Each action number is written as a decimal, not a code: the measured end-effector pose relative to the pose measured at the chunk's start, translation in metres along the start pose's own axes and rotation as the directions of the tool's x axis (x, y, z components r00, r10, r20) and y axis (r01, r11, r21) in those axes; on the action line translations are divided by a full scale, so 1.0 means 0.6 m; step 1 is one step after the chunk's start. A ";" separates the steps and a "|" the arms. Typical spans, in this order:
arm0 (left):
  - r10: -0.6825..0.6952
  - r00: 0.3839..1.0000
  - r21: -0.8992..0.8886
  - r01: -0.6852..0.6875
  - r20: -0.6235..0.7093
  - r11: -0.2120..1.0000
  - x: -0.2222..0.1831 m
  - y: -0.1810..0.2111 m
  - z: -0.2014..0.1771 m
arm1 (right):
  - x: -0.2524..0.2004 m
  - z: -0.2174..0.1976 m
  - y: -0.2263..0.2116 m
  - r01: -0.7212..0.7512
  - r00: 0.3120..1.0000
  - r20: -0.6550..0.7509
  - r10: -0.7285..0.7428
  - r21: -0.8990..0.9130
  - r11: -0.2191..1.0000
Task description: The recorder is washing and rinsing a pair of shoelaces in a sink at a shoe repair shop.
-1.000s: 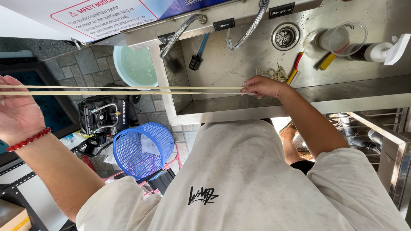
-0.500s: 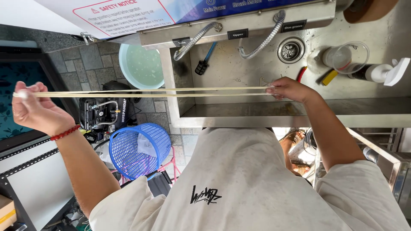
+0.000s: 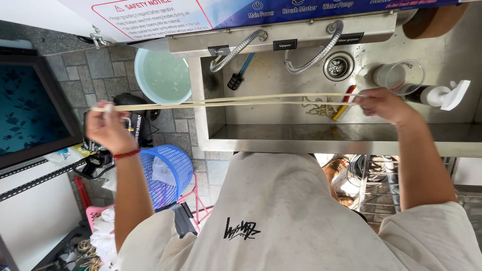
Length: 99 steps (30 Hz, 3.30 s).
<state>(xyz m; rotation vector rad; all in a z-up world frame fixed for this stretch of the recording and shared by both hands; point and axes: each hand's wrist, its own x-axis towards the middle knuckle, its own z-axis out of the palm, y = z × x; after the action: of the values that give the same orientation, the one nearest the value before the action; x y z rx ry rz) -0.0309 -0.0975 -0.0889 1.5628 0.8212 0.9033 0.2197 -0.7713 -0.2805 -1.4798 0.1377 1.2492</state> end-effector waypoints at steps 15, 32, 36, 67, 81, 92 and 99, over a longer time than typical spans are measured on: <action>-0.820 0.317 0.071 0.916 0.477 0.395 -0.262 -0.337 0.230 | -0.340 0.054 -0.348 0.410 0.892 -0.099 -0.440 -0.231 0.883; 0.335 -0.046 -0.333 0.036 0.941 0.942 -0.304 0.048 0.466 | -0.383 0.302 -0.489 0.205 0.978 0.064 -0.200 -0.498 0.843; 0.352 0.400 -0.272 -0.245 0.846 0.931 -0.360 0.042 0.453 | -0.392 0.313 -0.498 0.212 0.972 0.013 -0.234 -0.474 0.855; -0.390 0.317 -0.426 0.874 0.865 -0.235 -0.303 -0.128 0.447 | -0.330 0.192 -0.156 -0.014 0.980 -0.179 -0.089 -0.506 0.862; -0.583 0.063 0.164 0.930 0.810 0.329 -0.271 0.135 0.363 | -0.011 0.284 0.005 0.180 0.981 0.122 -0.149 -0.858 0.482; -0.588 -0.108 0.402 0.826 0.801 0.395 -0.228 0.279 0.319 | 0.034 0.369 -0.119 0.774 0.504 0.307 -0.807 -0.575 0.264; -0.445 0.361 0.003 0.774 0.820 0.633 -0.182 0.301 0.308 | 0.098 0.386 -0.015 0.645 0.703 0.287 -0.651 0.128 0.753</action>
<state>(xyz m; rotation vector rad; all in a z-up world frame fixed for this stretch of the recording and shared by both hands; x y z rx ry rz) 0.0882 -0.3064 0.0554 0.9408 0.4714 -0.2322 0.1118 -0.5585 -0.2711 -1.1292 -0.5564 0.8641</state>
